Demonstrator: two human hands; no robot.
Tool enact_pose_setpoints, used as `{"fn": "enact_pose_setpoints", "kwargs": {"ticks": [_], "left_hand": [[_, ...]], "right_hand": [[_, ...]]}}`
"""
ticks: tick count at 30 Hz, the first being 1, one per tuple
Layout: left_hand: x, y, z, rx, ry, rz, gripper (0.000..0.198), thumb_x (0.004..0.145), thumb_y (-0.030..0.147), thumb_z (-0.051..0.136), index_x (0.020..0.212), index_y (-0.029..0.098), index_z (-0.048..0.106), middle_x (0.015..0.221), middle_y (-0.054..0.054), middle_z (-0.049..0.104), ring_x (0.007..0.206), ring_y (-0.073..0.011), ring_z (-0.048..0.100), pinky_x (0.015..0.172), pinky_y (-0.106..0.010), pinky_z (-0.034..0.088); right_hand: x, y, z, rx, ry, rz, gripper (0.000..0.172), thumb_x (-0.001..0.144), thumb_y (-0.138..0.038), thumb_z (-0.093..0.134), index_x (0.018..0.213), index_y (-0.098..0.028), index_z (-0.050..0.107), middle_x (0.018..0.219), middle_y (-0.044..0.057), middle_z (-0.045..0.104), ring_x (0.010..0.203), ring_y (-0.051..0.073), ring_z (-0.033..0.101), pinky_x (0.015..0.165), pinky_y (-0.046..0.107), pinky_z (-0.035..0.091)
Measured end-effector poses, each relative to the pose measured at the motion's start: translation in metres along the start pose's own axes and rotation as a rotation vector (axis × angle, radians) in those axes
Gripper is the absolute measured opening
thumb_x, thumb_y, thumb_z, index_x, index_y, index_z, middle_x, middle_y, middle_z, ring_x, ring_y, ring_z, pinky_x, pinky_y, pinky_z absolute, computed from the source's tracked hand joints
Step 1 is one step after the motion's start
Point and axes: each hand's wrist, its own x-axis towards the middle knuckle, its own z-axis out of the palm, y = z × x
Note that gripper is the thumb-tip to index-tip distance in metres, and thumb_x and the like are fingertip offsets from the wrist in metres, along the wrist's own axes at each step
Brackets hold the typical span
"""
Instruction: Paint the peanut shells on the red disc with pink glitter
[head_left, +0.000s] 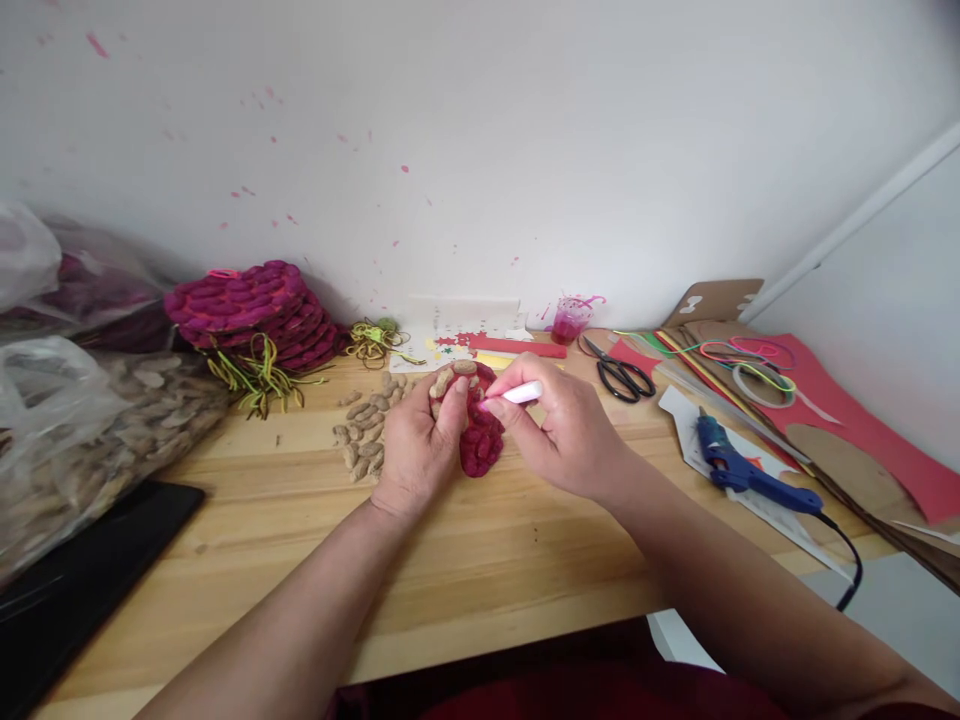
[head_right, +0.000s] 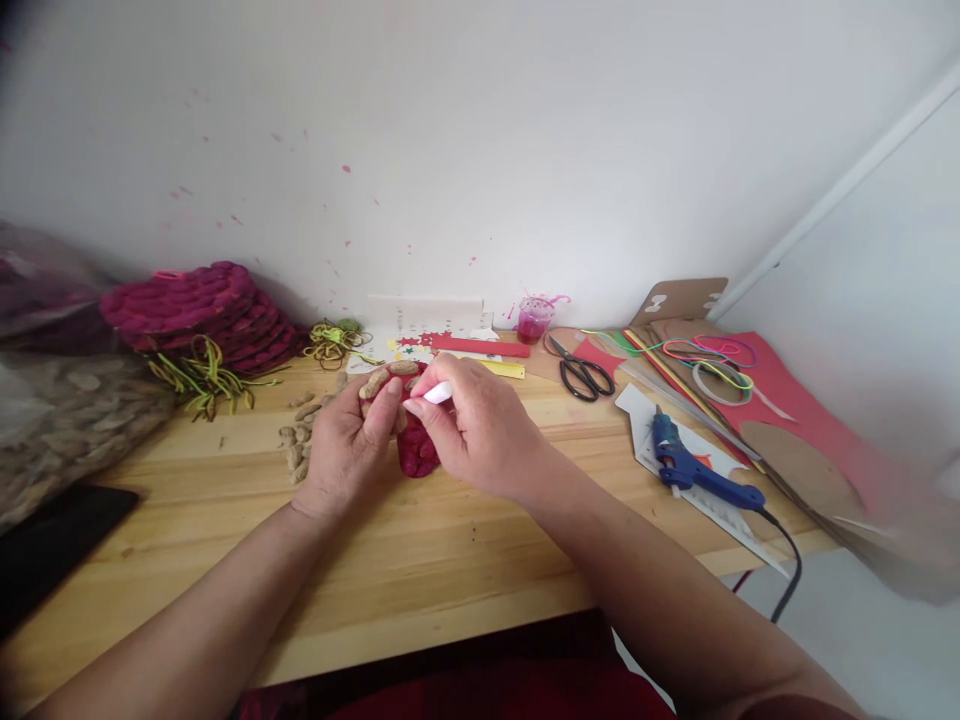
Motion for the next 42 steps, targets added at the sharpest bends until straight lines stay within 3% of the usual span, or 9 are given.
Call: {"fn": "enact_pose_setpoints", "kwargs": {"ticks": [5,11,17,21,26,30,33,42], "left_hand": [[-0.001,-0.002,0.001,0.001,0.007,0.04,0.032,0.1,0.038,0.055,0.117,0.018,0.073,0.099,-0.005,0.078,0.097,-0.0209,0.073,0.09,-0.032,0.055],[-0.003,-0.001,0.001,-0.005,0.006,0.079,0.033,0.1,0.04,0.056,0.119,0.019,0.074,0.11,-0.006,0.079,0.106,-0.0225,0.073,0.094,-0.033,0.056],[-0.003,0.001,0.001,0.035,0.04,0.115,0.033,0.1,0.038,0.058,0.12,0.017,0.075,0.12,-0.008,0.078,0.114,-0.0241,0.072,0.105,-0.037,0.053],[-0.003,0.0,0.001,0.025,0.023,0.119,0.033,0.1,0.037,0.057,0.12,0.018,0.075,0.117,-0.007,0.079,0.112,-0.0234,0.073,0.105,-0.038,0.053],[-0.002,0.0,0.001,0.037,0.036,0.1,0.034,0.099,0.037,0.058,0.119,0.015,0.075,0.12,-0.009,0.078,0.114,-0.0247,0.072,0.107,-0.04,0.052],[-0.003,0.0,0.0,0.026,0.026,0.079,0.036,0.099,0.037,0.057,0.121,0.015,0.074,0.121,-0.009,0.078,0.115,-0.0248,0.072,0.107,-0.039,0.052],[-0.003,0.0,0.0,0.046,0.039,0.071,0.036,0.098,0.038,0.058,0.12,0.015,0.074,0.117,-0.009,0.079,0.113,-0.0252,0.072,0.105,-0.04,0.053],[-0.002,0.002,-0.001,0.047,0.017,0.141,0.031,0.099,0.036,0.056,0.117,0.018,0.075,0.114,-0.005,0.08,0.106,-0.022,0.074,0.1,-0.035,0.055]], "right_hand": [[-0.001,0.006,-0.007,-0.005,0.104,-0.022,0.005,0.097,-0.022,0.062,0.091,-0.021,0.061,0.086,0.002,0.071,0.079,0.016,0.065,0.073,0.029,0.049],[-0.003,0.007,-0.009,0.091,0.027,-0.047,0.009,0.098,-0.026,0.063,0.091,-0.02,0.061,0.085,0.002,0.071,0.078,0.016,0.066,0.073,0.03,0.05],[-0.004,0.006,-0.012,0.021,0.126,-0.057,0.007,0.098,-0.025,0.063,0.093,-0.021,0.061,0.087,0.003,0.071,0.082,0.017,0.065,0.079,0.033,0.05],[-0.005,0.007,-0.01,0.104,0.043,-0.053,0.006,0.098,-0.025,0.063,0.093,-0.021,0.061,0.086,0.002,0.071,0.08,0.016,0.066,0.078,0.033,0.05],[-0.005,0.008,-0.011,0.078,0.102,-0.026,0.007,0.097,-0.024,0.063,0.091,-0.02,0.062,0.086,0.003,0.072,0.08,0.016,0.066,0.076,0.032,0.05],[-0.005,0.008,-0.012,0.126,0.049,-0.009,0.007,0.097,-0.025,0.064,0.091,-0.021,0.063,0.085,0.002,0.073,0.079,0.016,0.067,0.075,0.031,0.051],[-0.005,0.009,-0.011,0.086,0.09,0.001,0.007,0.096,-0.024,0.064,0.091,-0.021,0.063,0.085,0.002,0.073,0.08,0.016,0.067,0.076,0.031,0.051],[-0.005,0.017,-0.011,0.111,0.141,0.074,0.007,0.097,-0.025,0.064,0.092,-0.021,0.063,0.082,0.0,0.072,0.073,0.013,0.065,0.069,0.028,0.049]]}}
